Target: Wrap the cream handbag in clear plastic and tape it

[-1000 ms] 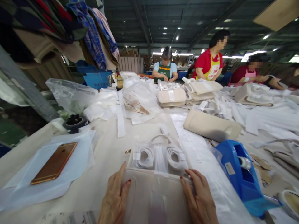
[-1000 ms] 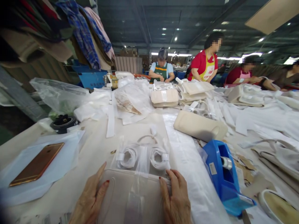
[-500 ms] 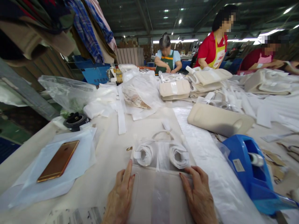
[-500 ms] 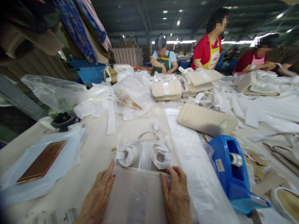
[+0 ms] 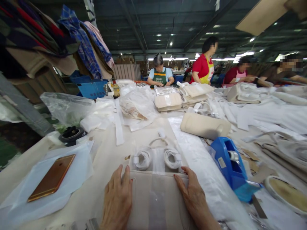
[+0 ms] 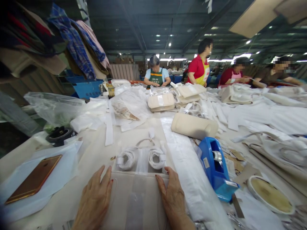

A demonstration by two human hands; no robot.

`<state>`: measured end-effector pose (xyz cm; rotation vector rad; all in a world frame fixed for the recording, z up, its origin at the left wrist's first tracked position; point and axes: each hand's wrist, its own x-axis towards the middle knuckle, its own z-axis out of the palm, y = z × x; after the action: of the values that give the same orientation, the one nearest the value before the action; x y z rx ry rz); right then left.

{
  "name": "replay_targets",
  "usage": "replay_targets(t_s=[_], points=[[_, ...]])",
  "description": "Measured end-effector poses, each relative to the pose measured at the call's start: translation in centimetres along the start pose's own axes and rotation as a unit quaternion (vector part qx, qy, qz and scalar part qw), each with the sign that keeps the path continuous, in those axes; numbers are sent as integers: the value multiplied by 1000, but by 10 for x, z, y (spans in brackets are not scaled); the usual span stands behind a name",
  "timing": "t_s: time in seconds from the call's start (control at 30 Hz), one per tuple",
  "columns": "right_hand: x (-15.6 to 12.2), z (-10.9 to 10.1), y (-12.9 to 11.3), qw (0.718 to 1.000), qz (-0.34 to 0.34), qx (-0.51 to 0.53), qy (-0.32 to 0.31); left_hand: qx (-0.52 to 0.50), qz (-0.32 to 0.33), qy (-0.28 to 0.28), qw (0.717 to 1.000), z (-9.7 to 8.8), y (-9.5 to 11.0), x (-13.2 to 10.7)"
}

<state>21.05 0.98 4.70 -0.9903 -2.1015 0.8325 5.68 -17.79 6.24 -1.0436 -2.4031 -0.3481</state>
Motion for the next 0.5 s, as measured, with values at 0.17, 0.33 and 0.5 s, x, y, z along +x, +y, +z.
replay_targets(t_s=[0.17, 0.33, 0.5], points=[[-1, 7, 5, 998, -53, -20, 38, -66, 100, -68, 990, 5, 51, 74], [-4, 16, 14, 987, -110, -54, 104, -45, 101, -232, 967, 43, 96, 146], [-6, 25, 21, 982, -145, -73, 101, -24, 131, -298, 945, 68, 100, 151]])
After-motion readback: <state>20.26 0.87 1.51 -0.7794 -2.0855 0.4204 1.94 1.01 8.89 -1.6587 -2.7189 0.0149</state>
